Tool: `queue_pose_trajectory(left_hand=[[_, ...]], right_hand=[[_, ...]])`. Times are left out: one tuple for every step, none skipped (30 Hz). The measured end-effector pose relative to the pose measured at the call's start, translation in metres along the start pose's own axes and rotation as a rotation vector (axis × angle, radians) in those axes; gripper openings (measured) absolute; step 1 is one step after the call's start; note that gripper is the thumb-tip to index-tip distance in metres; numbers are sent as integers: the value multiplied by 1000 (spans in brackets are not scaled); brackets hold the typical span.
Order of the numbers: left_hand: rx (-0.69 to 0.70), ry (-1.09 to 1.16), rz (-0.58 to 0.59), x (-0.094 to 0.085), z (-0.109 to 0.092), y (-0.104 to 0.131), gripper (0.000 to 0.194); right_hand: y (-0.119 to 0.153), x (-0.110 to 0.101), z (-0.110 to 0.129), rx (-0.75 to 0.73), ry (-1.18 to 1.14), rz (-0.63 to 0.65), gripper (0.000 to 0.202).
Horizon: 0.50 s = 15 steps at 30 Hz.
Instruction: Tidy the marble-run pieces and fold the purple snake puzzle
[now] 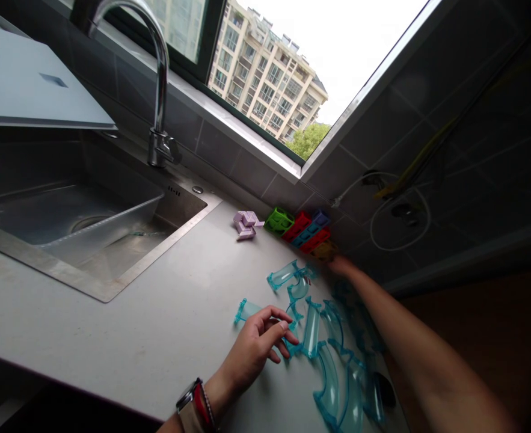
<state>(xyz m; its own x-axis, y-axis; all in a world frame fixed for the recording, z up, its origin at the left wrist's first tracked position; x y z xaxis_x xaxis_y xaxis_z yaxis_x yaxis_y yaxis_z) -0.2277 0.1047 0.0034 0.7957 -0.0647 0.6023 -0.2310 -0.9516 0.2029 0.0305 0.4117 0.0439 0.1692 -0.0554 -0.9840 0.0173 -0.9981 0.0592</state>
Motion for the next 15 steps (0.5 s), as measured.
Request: queue_pose_trajectory(left_hand=[[-2, -1, 0, 0, 0, 0, 39], [-3, -2, 0, 0, 0, 0, 39], [-2, -1, 0, 0, 0, -1, 39], [-1, 0, -1, 0, 0, -1, 39], [1, 1, -3, 0, 0, -1, 39], [3, 1, -4, -1, 0, -2, 39], [3, 1, -4, -1, 0, -2, 39], [3, 1, -4, -1, 0, -2, 39], [4, -1, -3, -1, 0, -2, 38], [6, -3, -3, -1, 0, -2, 38], [9, -8, -3, -1, 0, -2, 38], [11, -13, -5, -1, 0, -2, 37], [14, -18, -7, -2, 0, -2, 37], [17, -23, -8, -2, 1, -2, 37], [20, -27, -11, -2, 2, -3, 37]], right_hand=[[3, 0, 1, 8, -3, 21, 33], [6, -2, 2, 18, -3, 37, 33], [9, -5, 3, 29, -5, 40, 33], [14, -9, 5, 38, -7, 35, 34], [20, -14, 8, 41, -12, 23, 33], [28, -21, 13, 35, -21, 4, 32], [39, -27, 18, 20, -35, -22, 31], [53, -34, 25, -8, -55, -53, 29], [70, -41, 33, -44, -79, -87, 27], [92, -47, 40, -88, -110, -118, 25], [118, -52, 47, -135, -143, -148, 24], [147, -54, 52, -180, -175, -174, 24], [179, -55, 55, -223, -207, -197, 25], [212, -52, 57, -260, -236, -211, 26], [247, -48, 59, -309, -283, -235, 27]])
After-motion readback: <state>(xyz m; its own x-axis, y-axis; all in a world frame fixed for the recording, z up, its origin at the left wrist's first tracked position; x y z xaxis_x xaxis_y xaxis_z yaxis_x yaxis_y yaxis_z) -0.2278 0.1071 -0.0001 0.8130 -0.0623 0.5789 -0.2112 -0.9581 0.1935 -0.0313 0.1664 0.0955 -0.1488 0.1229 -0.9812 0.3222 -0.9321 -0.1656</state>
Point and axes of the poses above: each hand's wrist, its own y-axis away from the middle knuckle, its own x-axis out of the palm, z = x × y, the point moved 10 cm from there along -y, towards the middle knuckle, and after that the axes turned 4 degrees about -z, right-handed, at the moved point
